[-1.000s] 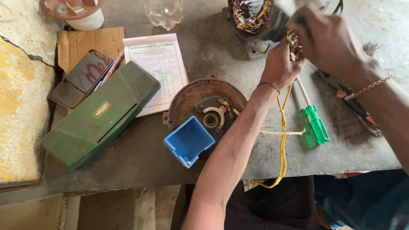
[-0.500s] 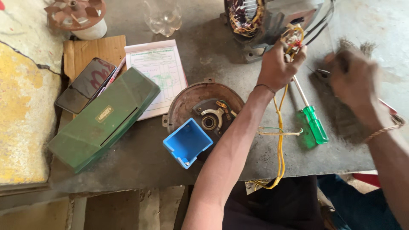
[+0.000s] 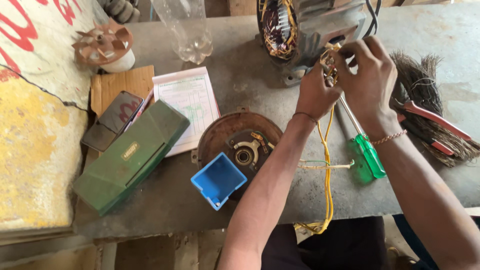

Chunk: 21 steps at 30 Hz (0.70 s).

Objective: The person connects a yellow power cable to a terminal block mounted on an electric motor at a workbench. They position the wires into the terminal, tighten the connections using pliers, a screwdriver and a wrench, and handle small nuts and washers while securing the assembly to the motor housing.

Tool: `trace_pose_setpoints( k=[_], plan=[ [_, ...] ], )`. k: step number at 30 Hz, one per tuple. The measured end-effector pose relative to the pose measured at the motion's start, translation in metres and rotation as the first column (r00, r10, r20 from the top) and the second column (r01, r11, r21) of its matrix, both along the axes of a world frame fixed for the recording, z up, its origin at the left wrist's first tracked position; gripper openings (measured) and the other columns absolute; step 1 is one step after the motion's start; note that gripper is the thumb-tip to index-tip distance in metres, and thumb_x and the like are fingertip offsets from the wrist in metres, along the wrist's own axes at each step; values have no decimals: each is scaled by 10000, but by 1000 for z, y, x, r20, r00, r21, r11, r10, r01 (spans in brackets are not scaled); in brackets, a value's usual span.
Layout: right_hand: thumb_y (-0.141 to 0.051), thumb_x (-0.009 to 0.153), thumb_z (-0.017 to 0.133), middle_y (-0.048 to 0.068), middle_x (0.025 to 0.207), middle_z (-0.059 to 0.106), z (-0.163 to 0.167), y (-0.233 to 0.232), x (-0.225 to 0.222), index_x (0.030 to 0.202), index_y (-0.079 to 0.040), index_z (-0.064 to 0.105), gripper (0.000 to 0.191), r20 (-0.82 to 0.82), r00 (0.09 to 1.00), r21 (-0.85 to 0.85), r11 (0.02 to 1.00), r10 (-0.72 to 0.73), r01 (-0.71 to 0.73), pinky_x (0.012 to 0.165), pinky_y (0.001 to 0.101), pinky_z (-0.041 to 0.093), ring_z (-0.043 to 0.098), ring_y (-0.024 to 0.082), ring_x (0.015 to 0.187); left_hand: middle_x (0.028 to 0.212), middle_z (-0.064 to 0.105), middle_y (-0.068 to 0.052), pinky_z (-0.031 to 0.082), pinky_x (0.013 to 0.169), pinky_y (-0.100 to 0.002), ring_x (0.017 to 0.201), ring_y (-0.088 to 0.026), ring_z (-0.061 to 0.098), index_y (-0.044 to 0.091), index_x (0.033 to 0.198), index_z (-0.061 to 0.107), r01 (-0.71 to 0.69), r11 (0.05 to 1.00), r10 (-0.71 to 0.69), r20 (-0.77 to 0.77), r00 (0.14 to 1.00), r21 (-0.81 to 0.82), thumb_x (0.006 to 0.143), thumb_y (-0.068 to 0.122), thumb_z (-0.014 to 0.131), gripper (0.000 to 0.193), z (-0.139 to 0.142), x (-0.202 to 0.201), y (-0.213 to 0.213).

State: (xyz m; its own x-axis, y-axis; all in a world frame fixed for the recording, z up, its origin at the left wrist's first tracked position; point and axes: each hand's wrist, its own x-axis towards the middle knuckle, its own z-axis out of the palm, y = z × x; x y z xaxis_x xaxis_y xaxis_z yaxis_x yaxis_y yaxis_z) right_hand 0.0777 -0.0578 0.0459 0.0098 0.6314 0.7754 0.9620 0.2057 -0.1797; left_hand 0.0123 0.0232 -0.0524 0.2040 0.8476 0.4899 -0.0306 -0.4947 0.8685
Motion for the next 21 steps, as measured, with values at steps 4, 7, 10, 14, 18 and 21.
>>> trace_pose_setpoints(
  k=[4,7,10,14,18,21],
  plan=[
    [-153,995,802,54,1000,666,-2,1,7,1045,-89,775,85,189,980,65,997,-53,41,773,369,546,679,228,916,799,725,-136,579,670,-372,675,-241,724,0,1123,638,-33,999,32,-18,999,-15,748,211,769,450,-8,6,5],
    [-117,998,807,48,1028,666,1,2,13,1053,-77,761,82,307,952,106,993,21,-56,791,349,563,678,215,941,871,740,-156,589,710,-390,740,-277,745,11,1127,639,-55,998,55,-57,997,4,795,256,776,435,-12,7,6],
    [-74,991,823,60,1046,657,7,5,18,1061,-60,761,94,342,930,71,983,137,-171,796,334,581,680,220,979,990,744,-180,600,767,-406,863,-326,752,26,1247,595,-81,993,82,1,997,88,834,278,754,509,-12,5,4],
    [-43,1025,832,115,1132,655,8,6,27,1112,-11,763,116,199,945,-87,966,258,-245,801,344,590,684,224,972,1037,746,-200,596,817,-436,953,-374,745,44,1324,562,-107,987,110,-24,994,118,849,301,752,573,-13,4,1],
    [-18,1036,779,125,1174,625,6,11,40,1126,8,711,116,197,920,-79,941,339,-330,875,333,594,684,223,991,1001,737,-204,602,790,-440,915,-376,745,21,1284,561,-92,985,92,7,996,143,863,300,734,534,-17,10,1],
    [24,1004,752,128,1148,619,4,14,49,1102,0,700,114,248,893,-70,926,376,-371,898,366,585,673,268,1036,920,727,-201,592,749,-448,833,-363,738,10,1159,572,-114,983,132,-122,984,141,865,333,767,479,-18,14,3]
  ],
)
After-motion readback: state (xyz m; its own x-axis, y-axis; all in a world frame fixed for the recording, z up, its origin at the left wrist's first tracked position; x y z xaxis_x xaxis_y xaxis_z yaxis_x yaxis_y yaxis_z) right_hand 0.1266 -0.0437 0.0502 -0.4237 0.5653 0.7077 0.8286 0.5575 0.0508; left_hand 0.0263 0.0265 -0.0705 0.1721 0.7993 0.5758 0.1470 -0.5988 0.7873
